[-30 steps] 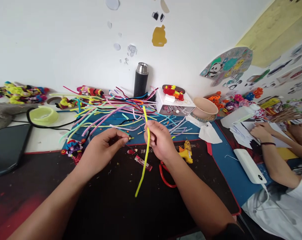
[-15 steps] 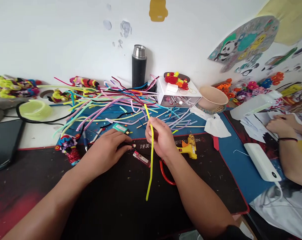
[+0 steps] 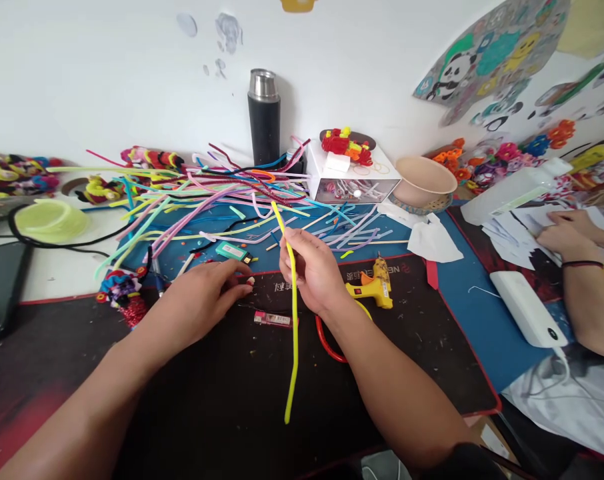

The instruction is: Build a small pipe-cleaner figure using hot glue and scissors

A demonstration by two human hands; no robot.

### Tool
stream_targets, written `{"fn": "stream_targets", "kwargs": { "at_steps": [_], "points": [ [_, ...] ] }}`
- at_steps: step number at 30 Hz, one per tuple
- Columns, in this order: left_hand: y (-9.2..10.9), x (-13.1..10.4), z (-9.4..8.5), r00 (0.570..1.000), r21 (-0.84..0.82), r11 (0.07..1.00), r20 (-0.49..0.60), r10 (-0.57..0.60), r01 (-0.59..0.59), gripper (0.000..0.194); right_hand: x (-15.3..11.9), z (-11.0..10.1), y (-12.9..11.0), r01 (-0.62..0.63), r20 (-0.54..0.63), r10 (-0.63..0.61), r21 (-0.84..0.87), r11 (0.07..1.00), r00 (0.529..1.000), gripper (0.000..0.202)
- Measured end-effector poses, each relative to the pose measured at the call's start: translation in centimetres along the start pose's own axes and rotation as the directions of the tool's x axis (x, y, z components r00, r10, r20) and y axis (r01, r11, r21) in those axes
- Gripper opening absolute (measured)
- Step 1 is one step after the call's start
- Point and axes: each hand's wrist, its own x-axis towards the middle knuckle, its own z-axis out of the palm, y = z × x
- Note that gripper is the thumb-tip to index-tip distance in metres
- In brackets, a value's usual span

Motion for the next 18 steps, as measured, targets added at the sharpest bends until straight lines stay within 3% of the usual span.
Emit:
{"fn": "stream_targets", "kwargs": {
  "at_steps": [6,11,15,18],
  "points": [
    [0.4,0.0,0.7,0.999,0.052,0.998,-0.026,-0.032,0.034,0.029,-0.4,0.4,0.1,-0.015,0.021,0.016,-0.026,1.0,1.0,0.041],
    [0.5,0.0,1.3,0.997,-0.021,1.0,-0.081,-0.002,0.0,0.022,-0.6,0.9,0.1,-0.054,0.032,0.056,-0.061,0.997,0.998,0.041],
    [0.8,0.0,0.3,0.98,-0.237,0.966,-0.142,-0.139,0.102,0.03,-1.0,1.2,0.1,-0.061,0.055,0.067,-0.106,0.993,0.996,0.043],
    [1.1,0.0,-0.9,0.963,-0.466,0.875,-0.148,-0.225,0.133,0.035,-1.5,1.5,0.2,-0.069,0.093,0.087,-0.183,0.981,0.992,0.04]
  ]
}}
